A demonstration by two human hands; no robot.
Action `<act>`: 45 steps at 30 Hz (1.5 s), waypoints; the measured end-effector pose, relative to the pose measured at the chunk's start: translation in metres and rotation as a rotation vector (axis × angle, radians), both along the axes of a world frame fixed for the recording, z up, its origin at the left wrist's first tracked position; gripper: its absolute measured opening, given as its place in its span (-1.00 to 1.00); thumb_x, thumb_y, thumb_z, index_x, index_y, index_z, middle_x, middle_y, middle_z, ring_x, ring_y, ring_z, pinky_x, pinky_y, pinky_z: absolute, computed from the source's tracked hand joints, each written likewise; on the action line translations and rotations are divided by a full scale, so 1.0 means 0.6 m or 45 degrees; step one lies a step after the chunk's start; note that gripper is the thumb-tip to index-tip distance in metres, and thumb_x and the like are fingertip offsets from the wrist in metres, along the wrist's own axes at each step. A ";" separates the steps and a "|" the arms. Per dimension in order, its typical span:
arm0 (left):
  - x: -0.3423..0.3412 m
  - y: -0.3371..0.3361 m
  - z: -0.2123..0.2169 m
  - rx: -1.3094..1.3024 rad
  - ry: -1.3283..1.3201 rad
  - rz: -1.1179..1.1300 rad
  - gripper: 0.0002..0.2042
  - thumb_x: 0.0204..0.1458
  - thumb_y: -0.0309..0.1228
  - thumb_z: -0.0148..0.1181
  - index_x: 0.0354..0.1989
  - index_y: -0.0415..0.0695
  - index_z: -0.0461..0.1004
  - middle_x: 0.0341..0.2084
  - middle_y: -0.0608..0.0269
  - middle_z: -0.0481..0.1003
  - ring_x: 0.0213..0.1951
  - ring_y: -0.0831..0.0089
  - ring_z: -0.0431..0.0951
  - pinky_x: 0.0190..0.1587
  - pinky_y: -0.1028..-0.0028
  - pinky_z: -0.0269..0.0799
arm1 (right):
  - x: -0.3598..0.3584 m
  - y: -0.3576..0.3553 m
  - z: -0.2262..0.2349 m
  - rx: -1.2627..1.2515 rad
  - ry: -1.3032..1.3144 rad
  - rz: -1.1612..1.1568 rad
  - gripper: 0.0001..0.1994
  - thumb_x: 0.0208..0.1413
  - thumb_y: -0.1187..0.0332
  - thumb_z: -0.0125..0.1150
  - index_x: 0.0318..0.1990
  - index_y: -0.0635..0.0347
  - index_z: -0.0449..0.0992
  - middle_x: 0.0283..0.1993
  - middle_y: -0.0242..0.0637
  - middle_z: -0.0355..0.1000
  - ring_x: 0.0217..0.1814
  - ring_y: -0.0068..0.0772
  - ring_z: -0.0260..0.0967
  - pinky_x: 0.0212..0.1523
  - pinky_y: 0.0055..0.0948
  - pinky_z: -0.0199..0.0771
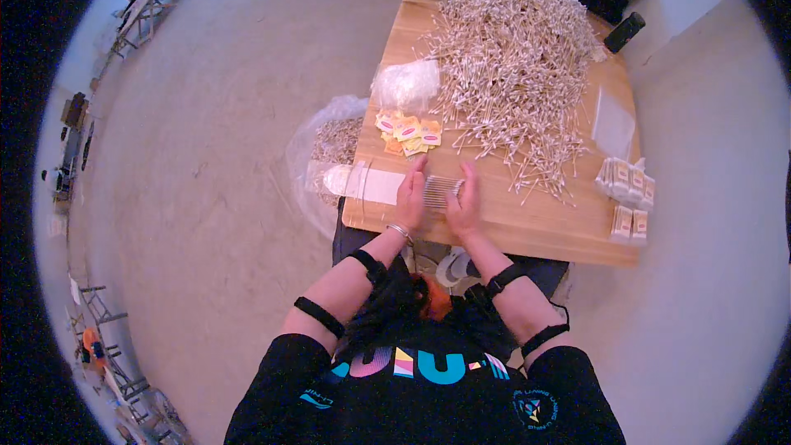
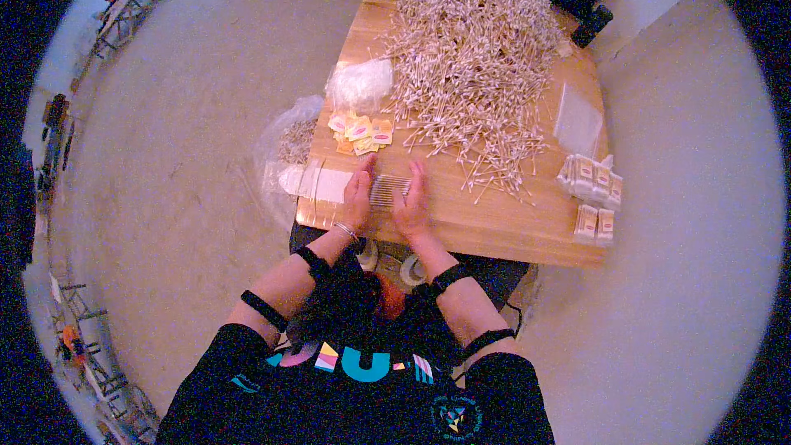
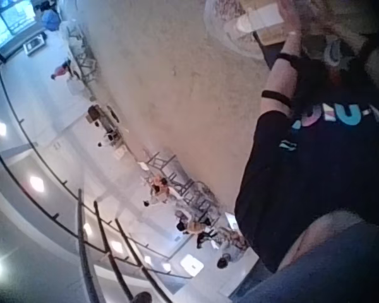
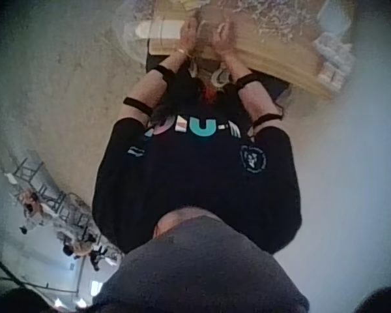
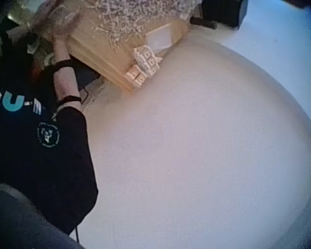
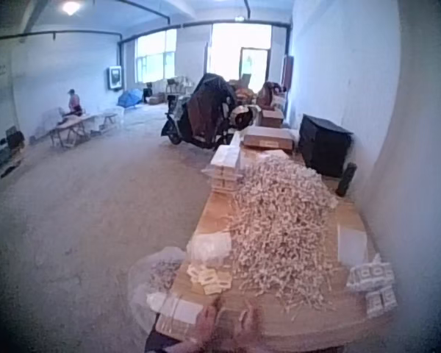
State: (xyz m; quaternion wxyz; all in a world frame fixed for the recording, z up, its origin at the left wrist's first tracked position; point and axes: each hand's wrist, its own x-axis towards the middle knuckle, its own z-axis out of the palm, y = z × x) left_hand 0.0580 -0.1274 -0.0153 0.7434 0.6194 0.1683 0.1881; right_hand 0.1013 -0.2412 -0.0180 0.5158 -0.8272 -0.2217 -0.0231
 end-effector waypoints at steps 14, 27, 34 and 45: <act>-0.001 -0.005 0.001 0.050 0.034 0.063 -0.55 0.18 -0.24 -0.29 0.10 -0.35 0.17 0.06 -0.02 0.25 0.12 0.27 0.22 0.17 0.41 0.06 | -0.037 0.005 0.023 -1.015 -0.311 0.301 -0.35 0.00 0.21 -0.03 0.19 0.43 -0.05 0.29 0.07 -0.17 0.37 0.02 -0.33 0.32 -0.12 -0.36; -0.004 -0.002 -0.020 0.109 0.057 0.027 -0.58 0.18 -0.25 -0.29 0.08 -0.30 0.20 0.05 0.02 0.26 0.11 0.28 0.23 0.16 0.41 0.05 | -0.049 0.011 0.037 -1.143 -0.281 0.272 -0.33 0.05 0.11 -0.12 0.21 0.44 -0.08 0.32 0.05 -0.22 0.39 -0.01 -0.40 0.33 -0.15 -0.41; -0.004 -0.003 -0.021 0.119 0.043 0.055 -0.52 0.19 -0.16 -0.30 0.12 -0.29 0.17 0.07 0.04 0.25 0.11 0.28 0.23 0.17 0.38 0.05 | -0.049 0.003 0.045 -1.102 -0.272 0.359 -0.31 0.04 0.11 -0.11 0.20 0.45 -0.09 0.31 0.09 -0.24 0.39 0.01 -0.43 0.33 -0.15 -0.43; -0.007 -0.001 -0.025 0.076 0.006 0.099 -0.54 0.18 -0.17 -0.28 0.06 -0.29 0.25 0.00 0.02 0.32 0.07 0.28 0.28 0.13 0.43 0.11 | -0.049 -0.016 0.050 -1.038 -0.264 0.392 -0.24 0.01 0.06 -0.06 0.21 0.47 -0.13 0.33 0.11 -0.30 0.40 0.02 -0.45 0.33 -0.13 -0.44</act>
